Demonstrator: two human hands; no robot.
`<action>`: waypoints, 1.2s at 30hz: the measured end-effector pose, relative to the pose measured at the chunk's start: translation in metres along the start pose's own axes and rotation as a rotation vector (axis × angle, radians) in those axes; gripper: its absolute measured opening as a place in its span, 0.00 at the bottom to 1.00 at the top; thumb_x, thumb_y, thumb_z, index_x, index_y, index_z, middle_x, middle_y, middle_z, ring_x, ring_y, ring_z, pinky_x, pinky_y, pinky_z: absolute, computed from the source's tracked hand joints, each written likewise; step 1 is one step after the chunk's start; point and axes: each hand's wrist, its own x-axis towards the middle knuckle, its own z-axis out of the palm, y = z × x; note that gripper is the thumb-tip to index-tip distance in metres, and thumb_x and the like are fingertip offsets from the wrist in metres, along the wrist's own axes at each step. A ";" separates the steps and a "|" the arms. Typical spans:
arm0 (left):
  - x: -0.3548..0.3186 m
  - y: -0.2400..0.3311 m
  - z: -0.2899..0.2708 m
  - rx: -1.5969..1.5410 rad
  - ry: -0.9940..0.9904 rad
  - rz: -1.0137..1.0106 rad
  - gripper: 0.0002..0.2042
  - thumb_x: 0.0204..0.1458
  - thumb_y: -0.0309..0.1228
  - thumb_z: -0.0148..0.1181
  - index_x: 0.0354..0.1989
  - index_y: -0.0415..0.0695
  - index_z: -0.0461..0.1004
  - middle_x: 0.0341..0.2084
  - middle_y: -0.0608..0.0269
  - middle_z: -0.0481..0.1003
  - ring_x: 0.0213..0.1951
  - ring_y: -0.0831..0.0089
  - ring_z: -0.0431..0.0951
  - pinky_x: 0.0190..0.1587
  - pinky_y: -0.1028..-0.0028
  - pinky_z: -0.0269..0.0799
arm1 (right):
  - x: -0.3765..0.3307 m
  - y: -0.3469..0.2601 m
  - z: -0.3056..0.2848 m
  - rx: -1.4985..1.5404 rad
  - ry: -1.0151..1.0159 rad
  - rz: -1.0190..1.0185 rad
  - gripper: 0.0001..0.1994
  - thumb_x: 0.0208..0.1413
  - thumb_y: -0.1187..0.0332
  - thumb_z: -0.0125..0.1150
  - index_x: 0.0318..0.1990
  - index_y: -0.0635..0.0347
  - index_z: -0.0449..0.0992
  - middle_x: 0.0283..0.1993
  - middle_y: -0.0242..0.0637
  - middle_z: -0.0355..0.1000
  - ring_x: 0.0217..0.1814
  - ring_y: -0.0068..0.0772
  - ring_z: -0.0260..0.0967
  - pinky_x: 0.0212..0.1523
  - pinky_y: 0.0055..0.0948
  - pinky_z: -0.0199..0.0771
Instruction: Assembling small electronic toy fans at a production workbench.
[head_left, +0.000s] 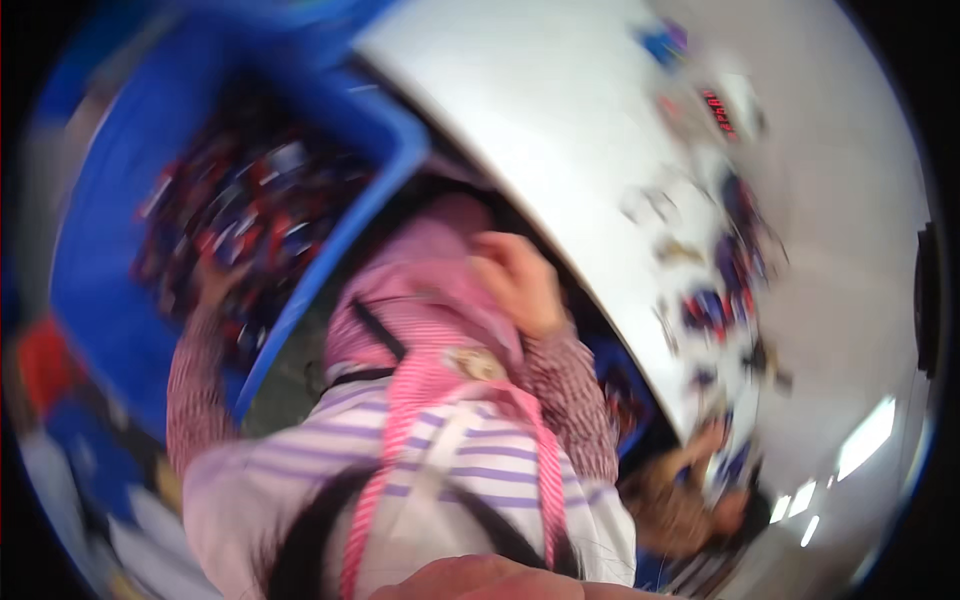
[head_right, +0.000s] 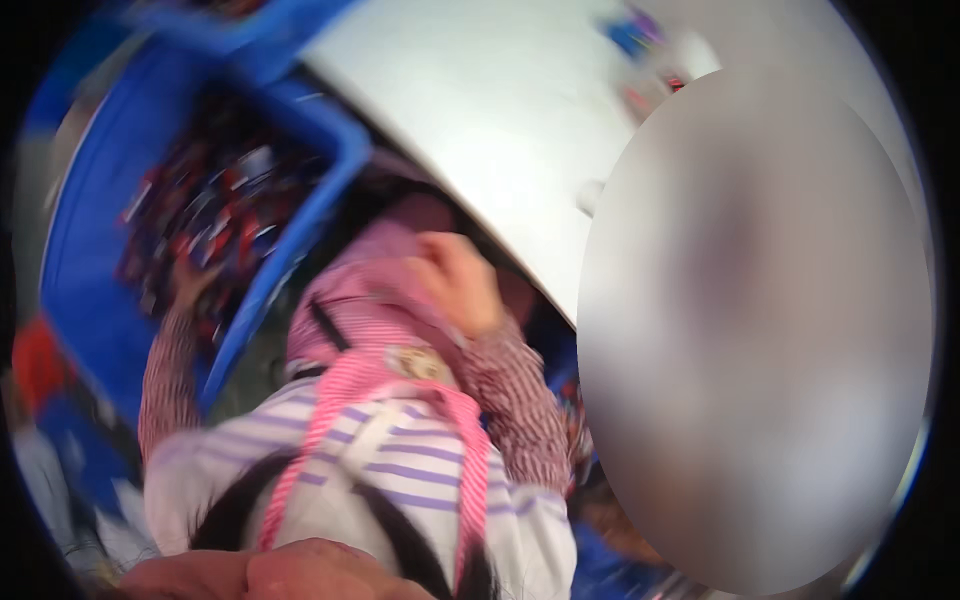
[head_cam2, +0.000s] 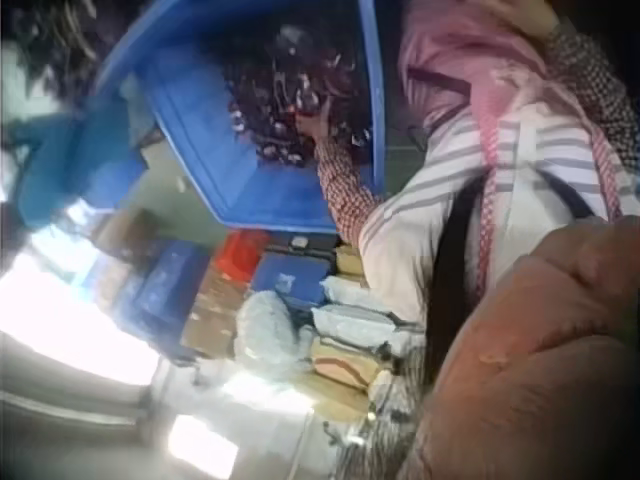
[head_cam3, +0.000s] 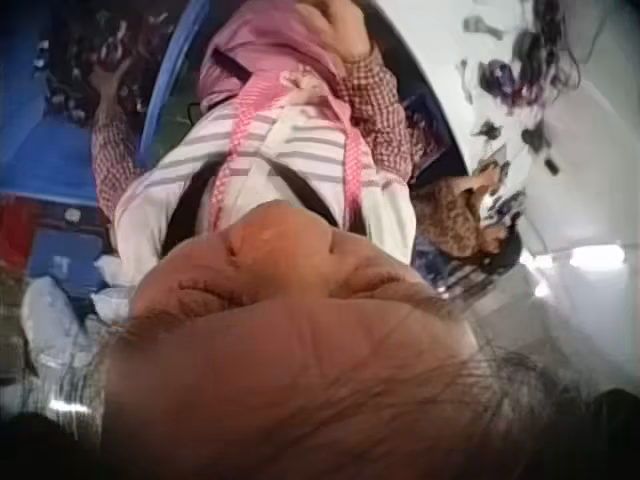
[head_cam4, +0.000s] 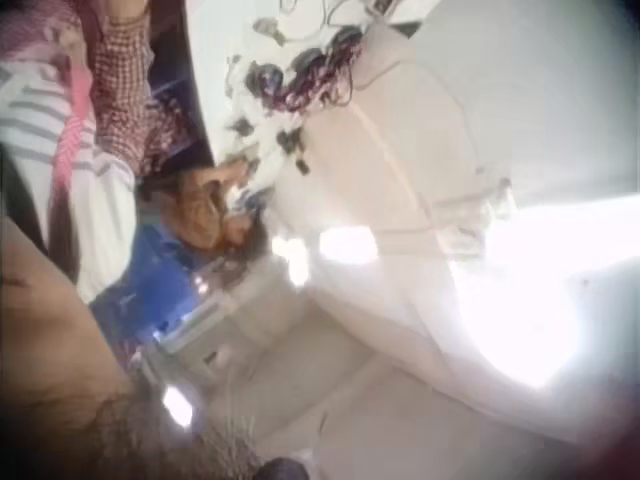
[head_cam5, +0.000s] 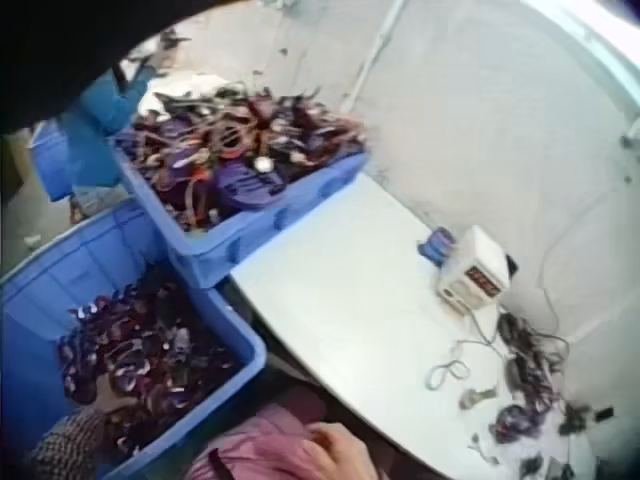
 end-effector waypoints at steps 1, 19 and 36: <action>0.011 0.064 0.000 -0.044 -0.109 0.091 0.31 0.30 0.41 0.75 0.44 0.39 0.72 0.33 0.56 0.77 0.31 0.66 0.77 0.35 0.68 0.72 | -0.008 0.020 0.000 -0.060 0.113 -0.131 0.15 0.49 0.69 0.61 0.45 0.62 0.72 0.37 0.37 0.70 0.31 0.27 0.67 0.32 0.21 0.69; -0.141 0.648 0.153 -0.313 -1.049 1.264 0.16 0.45 0.25 0.60 0.44 0.39 0.69 0.31 0.59 0.68 0.28 0.69 0.69 0.31 0.76 0.67 | -0.218 0.244 -0.270 0.196 1.462 0.301 0.11 0.56 0.65 0.54 0.42 0.63 0.74 0.32 0.33 0.72 0.32 0.22 0.66 0.33 0.19 0.68; -0.228 0.798 0.391 0.198 -0.730 1.713 0.28 0.41 0.34 0.62 0.53 0.45 0.63 0.39 0.55 0.68 0.38 0.59 0.72 0.39 0.70 0.70 | -0.191 0.308 -0.363 -0.221 0.543 0.455 0.14 0.51 0.63 0.59 0.39 0.65 0.76 0.30 0.36 0.74 0.29 0.27 0.69 0.29 0.20 0.68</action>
